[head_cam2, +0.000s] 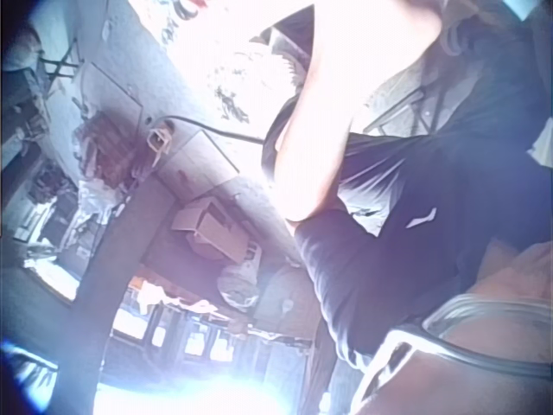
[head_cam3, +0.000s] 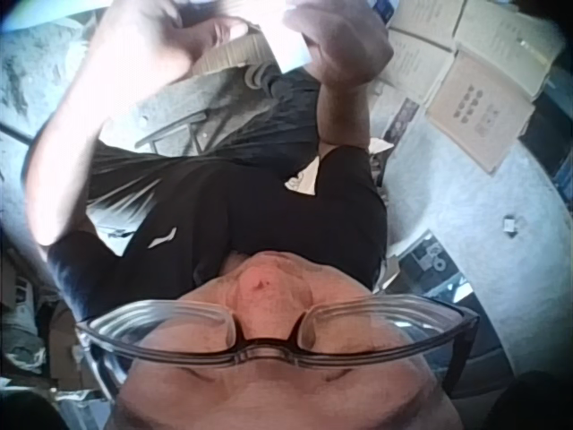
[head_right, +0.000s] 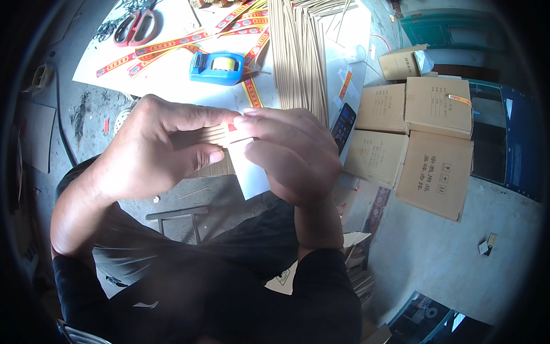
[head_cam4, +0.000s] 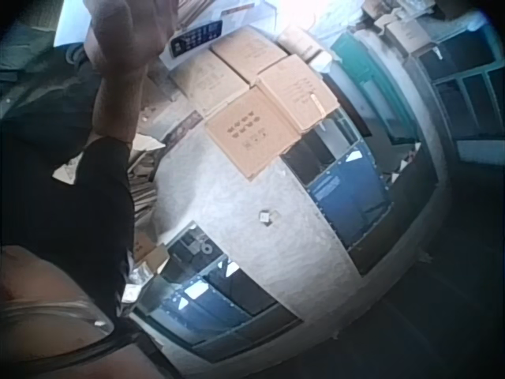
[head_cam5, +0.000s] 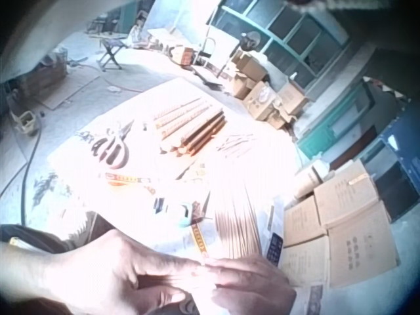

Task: The person bundles thin sticks together and wraps a decorative paper strip around the bundle using tape. The person secures the bundle with tape, places it on the table, and repeats the process with another bundle.

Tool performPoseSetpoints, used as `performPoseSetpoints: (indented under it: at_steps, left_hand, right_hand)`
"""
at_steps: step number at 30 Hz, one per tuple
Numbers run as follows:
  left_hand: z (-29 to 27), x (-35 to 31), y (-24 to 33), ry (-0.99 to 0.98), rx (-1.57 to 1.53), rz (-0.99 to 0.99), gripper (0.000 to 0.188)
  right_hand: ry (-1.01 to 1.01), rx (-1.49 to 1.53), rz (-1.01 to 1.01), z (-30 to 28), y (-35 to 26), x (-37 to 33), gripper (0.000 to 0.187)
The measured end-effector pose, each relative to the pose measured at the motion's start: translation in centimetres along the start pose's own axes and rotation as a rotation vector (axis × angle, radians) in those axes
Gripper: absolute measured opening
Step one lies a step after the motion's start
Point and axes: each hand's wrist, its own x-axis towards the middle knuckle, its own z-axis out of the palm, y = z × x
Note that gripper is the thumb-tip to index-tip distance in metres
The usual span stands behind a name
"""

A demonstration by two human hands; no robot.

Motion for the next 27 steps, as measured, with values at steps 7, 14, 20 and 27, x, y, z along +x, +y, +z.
performPoseSetpoints:
  at_steps: [7, 14, 20, 27]
  left_hand:
    - [-0.1, 0.14, 0.03, -0.014, -0.04, -0.014, 0.044]
    - [0.09, 0.08, -0.07, -0.013, -0.138, -0.053, 0.044]
    - [0.18, 0.09, -0.23, -0.027, -0.191, -0.041, 0.045]
    - [0.07, 0.06, -0.07, -0.034, -0.149, -0.026, 0.043]
  right_hand:
    - [-0.016, 0.116, 0.029, -0.39, -0.1, 0.32, 0.007]
    - [-0.033, 0.134, 0.049, -0.69, -0.03, 0.43, 0.009]
    - [-0.057, 0.099, 0.07, -0.9, -0.3, 0.55, 0.009]
    - [-0.031, 0.123, 0.003, -0.65, 0.07, 0.67, 0.007]
